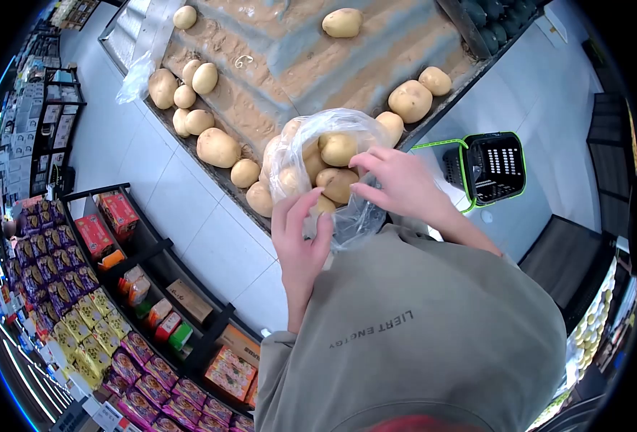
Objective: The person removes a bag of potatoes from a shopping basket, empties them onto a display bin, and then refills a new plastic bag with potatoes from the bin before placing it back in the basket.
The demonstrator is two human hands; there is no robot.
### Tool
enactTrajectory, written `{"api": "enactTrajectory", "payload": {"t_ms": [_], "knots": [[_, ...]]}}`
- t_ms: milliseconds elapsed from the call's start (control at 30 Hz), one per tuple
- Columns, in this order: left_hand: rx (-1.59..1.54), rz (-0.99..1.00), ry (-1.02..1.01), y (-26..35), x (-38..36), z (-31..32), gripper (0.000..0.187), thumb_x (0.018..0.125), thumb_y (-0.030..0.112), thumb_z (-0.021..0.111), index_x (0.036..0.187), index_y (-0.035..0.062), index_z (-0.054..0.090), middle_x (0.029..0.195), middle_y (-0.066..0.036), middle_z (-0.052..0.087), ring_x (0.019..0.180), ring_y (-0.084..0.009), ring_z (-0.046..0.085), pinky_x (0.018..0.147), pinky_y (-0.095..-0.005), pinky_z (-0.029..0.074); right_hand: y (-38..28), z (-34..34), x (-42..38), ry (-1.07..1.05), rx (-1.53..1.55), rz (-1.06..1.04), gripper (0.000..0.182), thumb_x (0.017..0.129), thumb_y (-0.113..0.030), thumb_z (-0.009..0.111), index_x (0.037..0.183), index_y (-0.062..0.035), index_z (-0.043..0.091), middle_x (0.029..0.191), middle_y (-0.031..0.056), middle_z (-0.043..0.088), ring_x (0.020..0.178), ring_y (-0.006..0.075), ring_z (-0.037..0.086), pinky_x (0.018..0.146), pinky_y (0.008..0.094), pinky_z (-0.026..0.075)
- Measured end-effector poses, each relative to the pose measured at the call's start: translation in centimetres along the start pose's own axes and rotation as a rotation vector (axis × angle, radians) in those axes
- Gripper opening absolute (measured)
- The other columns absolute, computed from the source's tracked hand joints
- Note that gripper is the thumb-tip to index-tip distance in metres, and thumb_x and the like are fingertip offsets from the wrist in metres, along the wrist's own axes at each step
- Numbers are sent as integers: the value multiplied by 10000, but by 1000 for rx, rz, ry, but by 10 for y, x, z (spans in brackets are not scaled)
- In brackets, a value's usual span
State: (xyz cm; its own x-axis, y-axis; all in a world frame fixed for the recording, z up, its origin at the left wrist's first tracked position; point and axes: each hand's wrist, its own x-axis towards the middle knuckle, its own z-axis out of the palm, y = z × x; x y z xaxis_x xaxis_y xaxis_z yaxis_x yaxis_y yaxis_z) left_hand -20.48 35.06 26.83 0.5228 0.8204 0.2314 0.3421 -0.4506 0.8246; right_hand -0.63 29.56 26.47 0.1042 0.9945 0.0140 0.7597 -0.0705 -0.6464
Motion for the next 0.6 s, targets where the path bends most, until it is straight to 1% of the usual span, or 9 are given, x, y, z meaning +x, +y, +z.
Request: {"api": "enactTrajectory", "payload": {"t_ms": [33,67,100,133,200,300,333,400,600], "knots": [[6,0,7,1,6,8,339,754,-1,607,1091,25,579,1002,-100,584,867,-200,546,737,-302,442,2,5,0,27,-62,13,297,796,-318,649,956,-76,586,843,82,590,717,272,612,631,365,489],[127,28,-11,-1,12,14,343,746,23,631,1085,36,585,1022,-105,583,908,-238,537,787,-332,436,5,11,0,31,-115,35,366,750,-382,687,887,-56,592,780,98,596,683,270,624,584,369,493],[248,59,-33,-2,15,19,348,737,47,656,1079,47,591,1041,-109,582,949,-275,528,838,-362,429,11,17,-2,37,-110,31,366,750,-382,687,887,-56,592,780,98,596,683,270,624,584,369,493],[281,-19,-84,-3,16,22,377,731,85,685,1094,61,587,1083,-104,574,1026,-311,489,909,-403,393,17,25,-3,25,-189,13,395,721,-414,702,846,-55,594,728,95,594,654,264,627,555,370,488],[336,-18,-69,-7,14,28,381,733,82,681,1101,67,584,1099,-101,567,1036,-305,483,910,-394,393,23,33,0,6,-311,-17,466,647,-489,735,755,-56,601,614,77,591,590,245,634,508,357,485],[384,-44,-58,-8,12,34,432,721,79,679,1138,89,565,1157,-85,535,1061,-298,466,923,-384,388,19,33,4,-98,-320,-6,478,639,-485,742,777,-49,603,642,80,612,621,243,645,523,343,496],[439,-44,-119,-6,11,35,461,710,80,681,1154,95,556,1169,-76,527,1061,-298,465,923,-388,390,16,33,3,-116,-269,-8,498,635,-457,754,797,-22,574,649,112,605,635,277,635,546,371,500],[582,20,-204,-6,10,38,528,706,101,677,1211,118,524,1198,-46,501,1028,-259,491,888,-375,406,19,38,2,-104,-252,-25,495,637,-442,758,814,-20,570,656,115,607,643,281,637,552,373,503],[700,49,-264,-3,10,38,563,700,96,684,1231,118,499,1227,-58,492,1046,-248,495,870,-363,412,19,33,3,-148,-192,-4,484,646,-381,767,889,-17,560,692,126,619,675,295,641,581,386,510]]}}
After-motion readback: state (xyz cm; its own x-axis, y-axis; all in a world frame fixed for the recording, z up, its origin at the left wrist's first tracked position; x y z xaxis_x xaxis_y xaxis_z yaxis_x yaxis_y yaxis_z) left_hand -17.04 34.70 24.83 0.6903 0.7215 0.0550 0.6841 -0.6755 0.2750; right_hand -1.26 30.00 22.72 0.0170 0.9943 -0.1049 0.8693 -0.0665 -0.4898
